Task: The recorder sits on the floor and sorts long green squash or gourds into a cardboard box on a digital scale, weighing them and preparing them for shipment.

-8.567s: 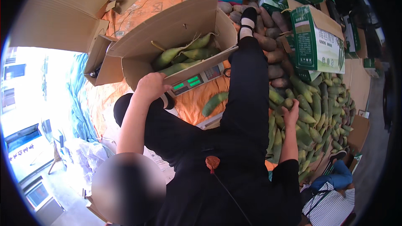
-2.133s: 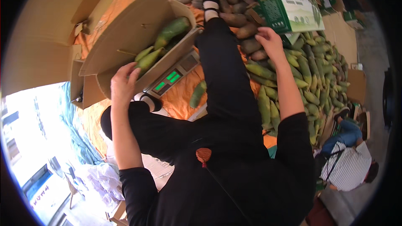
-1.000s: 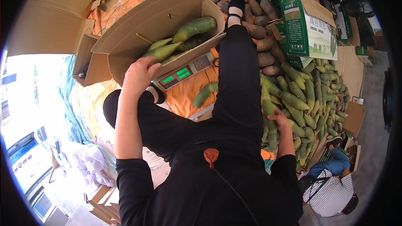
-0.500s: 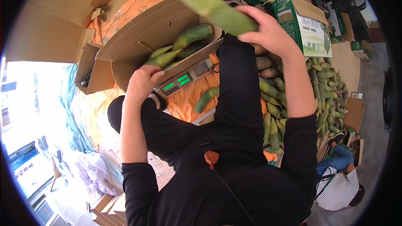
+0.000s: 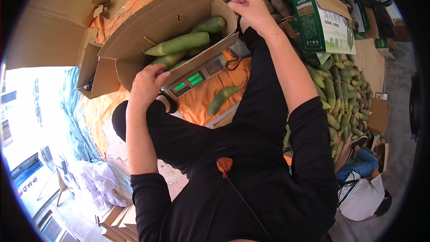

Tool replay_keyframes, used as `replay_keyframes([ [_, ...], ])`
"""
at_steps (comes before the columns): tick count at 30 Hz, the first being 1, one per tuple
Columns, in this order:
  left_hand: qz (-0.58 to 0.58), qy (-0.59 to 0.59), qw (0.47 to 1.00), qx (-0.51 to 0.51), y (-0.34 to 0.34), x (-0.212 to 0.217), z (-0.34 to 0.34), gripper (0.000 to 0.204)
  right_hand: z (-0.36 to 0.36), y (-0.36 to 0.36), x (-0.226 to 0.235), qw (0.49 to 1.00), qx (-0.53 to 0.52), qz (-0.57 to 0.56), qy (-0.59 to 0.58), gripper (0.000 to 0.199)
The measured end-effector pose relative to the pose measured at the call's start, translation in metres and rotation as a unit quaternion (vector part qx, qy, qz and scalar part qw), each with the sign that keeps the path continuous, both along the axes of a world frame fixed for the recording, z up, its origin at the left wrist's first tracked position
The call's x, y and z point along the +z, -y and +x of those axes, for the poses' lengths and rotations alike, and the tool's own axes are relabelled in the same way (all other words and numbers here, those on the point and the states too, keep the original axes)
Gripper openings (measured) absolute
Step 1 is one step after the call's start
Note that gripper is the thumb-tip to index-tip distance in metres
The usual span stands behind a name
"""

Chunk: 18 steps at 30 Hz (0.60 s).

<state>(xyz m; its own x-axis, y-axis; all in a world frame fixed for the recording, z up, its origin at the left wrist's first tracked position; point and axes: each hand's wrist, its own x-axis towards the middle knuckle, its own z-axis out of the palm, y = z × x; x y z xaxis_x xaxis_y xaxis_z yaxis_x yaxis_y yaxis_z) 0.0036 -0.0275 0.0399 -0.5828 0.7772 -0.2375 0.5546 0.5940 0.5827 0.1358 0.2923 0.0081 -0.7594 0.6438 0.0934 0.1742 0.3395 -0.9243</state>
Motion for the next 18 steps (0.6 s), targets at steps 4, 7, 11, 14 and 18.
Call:
replay_keyframes([
  [4, 0.045, -0.033, 0.998, 0.020, -0.002, -0.005, -0.006, 0.029, 0.011, -0.017, -0.017, 0.999, -0.032, 0.019, 0.009, 0.040],
  [7, 0.070, -0.068, 0.994, 0.053, -0.004, -0.004, -0.011, 0.027, 0.010, -0.019, -0.026, 0.999, -0.040, 0.026, 0.024, 0.043],
  [11, 0.110, -0.084, 0.983, 0.118, -0.003, -0.005, -0.016, 0.025, 0.011, -0.019, -0.033, 0.993, -0.053, 0.059, 0.093, 0.045],
  [14, 0.138, -0.106, 0.973, 0.151, 0.000, -0.001, -0.023, 0.025, 0.011, -0.017, -0.032, 0.982, -0.058, 0.108, 0.146, 0.046],
  [18, 0.121, -0.070, 0.975, 0.174, 0.023, 0.012, -0.047, 0.026, 0.007, -0.012, -0.024, 0.954, -0.048, 0.152, 0.254, 0.048],
])
